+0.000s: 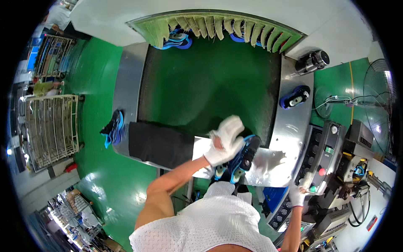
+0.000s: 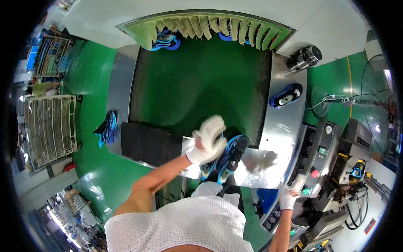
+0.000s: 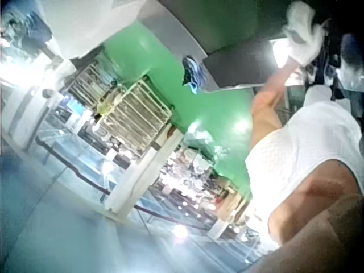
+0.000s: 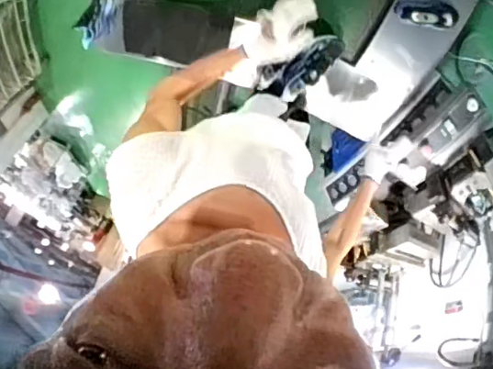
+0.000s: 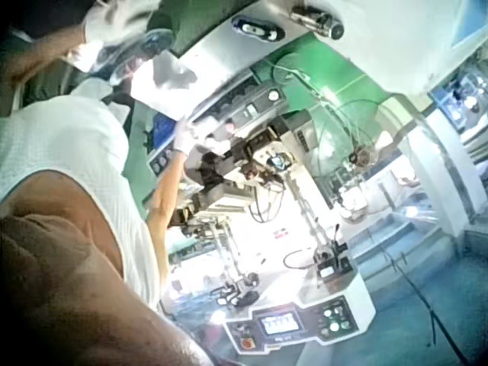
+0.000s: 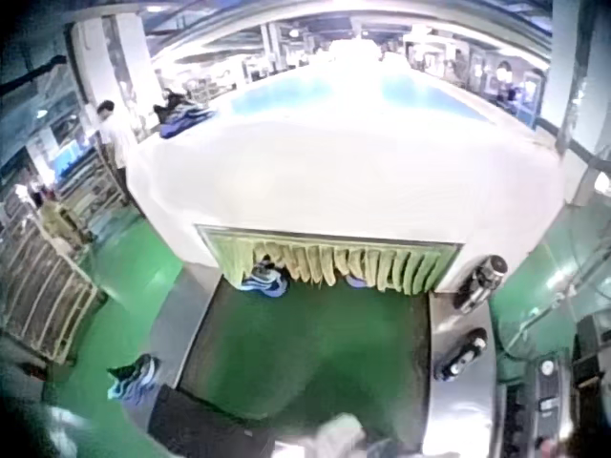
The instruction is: The person repeatedly picks up blue and black sneakers from a nearby rack and places them into a shoe assembly machine. They operate the machine to process each shoe, then remove the finished product and place it on a metal tray. This cycle is performed continuously for multiple pairs of shoes.
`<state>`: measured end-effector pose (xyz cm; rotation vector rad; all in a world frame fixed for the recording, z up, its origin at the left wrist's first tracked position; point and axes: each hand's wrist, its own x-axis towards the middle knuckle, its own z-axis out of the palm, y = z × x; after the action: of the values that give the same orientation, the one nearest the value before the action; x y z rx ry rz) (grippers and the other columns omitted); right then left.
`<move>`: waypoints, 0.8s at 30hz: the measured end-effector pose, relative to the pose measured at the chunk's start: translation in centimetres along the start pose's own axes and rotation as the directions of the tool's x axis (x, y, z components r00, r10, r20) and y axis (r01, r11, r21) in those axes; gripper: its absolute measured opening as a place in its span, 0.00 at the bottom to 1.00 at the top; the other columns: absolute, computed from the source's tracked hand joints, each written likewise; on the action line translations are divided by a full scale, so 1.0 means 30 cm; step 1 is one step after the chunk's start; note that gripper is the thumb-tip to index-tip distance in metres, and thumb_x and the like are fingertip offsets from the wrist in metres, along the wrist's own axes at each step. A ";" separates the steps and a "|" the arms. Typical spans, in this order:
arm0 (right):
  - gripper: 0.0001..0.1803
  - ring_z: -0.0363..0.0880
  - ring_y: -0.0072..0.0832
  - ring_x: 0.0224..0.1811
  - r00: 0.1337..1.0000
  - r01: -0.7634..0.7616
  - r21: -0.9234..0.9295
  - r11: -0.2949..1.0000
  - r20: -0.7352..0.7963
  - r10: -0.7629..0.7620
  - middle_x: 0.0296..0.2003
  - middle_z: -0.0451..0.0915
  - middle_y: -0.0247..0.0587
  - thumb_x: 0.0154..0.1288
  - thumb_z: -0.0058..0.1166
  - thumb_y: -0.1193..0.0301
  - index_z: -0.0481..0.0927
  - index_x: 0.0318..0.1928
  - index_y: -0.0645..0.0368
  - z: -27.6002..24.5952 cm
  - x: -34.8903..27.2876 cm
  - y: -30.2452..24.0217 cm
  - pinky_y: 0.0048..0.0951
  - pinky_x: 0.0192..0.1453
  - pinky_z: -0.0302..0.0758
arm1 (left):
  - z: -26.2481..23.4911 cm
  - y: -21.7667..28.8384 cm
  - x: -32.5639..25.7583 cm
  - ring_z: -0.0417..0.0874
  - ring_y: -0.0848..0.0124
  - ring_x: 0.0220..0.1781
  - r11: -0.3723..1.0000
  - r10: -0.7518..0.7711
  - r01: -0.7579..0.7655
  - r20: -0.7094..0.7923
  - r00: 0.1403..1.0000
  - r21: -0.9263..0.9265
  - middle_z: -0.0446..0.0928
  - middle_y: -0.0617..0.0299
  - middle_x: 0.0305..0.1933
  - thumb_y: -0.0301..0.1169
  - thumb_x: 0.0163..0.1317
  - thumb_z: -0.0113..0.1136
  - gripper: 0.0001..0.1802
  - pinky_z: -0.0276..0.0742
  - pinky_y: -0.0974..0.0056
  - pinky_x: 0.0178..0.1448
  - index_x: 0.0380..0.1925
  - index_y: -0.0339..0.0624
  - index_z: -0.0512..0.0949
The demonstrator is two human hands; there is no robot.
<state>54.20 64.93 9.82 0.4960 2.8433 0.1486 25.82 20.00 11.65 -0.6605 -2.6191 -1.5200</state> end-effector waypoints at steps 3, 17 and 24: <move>0.50 0.56 0.48 0.81 0.945 -0.197 0.694 0.693 0.323 -0.056 0.77 0.56 0.65 0.68 0.63 0.61 0.49 0.79 0.68 -0.146 0.032 -0.522 0.43 0.81 0.56 | -0.192 -0.457 0.313 0.72 0.46 0.70 0.915 0.073 0.031 -0.241 0.968 0.402 0.72 0.44 0.65 0.34 0.65 0.63 0.27 0.67 0.46 0.74 0.62 0.36 0.72; 0.59 0.79 0.49 0.65 0.919 -0.188 0.723 0.665 0.368 -0.141 0.65 0.72 0.67 0.58 0.70 0.60 0.46 0.78 0.71 -0.083 0.099 -1.067 0.41 0.67 0.74 | -0.691 -1.174 0.801 0.80 0.44 0.56 0.694 -0.007 0.340 -0.467 0.884 0.634 0.78 0.47 0.55 0.46 0.73 0.57 0.17 0.76 0.46 0.57 0.52 0.47 0.79; 0.60 0.61 0.51 0.78 0.863 -0.344 0.704 0.621 0.498 -0.087 0.74 0.61 0.66 0.57 0.69 0.50 0.51 0.78 0.71 -0.389 0.151 -1.025 0.42 0.80 0.59 | -0.395 -0.634 0.474 0.83 0.49 0.49 0.846 -0.129 0.218 -0.209 0.969 0.487 0.82 0.54 0.47 0.39 0.69 0.62 0.11 0.79 0.48 0.54 0.44 0.46 0.82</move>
<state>37.20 37.01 15.65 0.7688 2.2059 -1.0954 3.61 6.76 5.66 -0.2376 -2.8177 -0.7883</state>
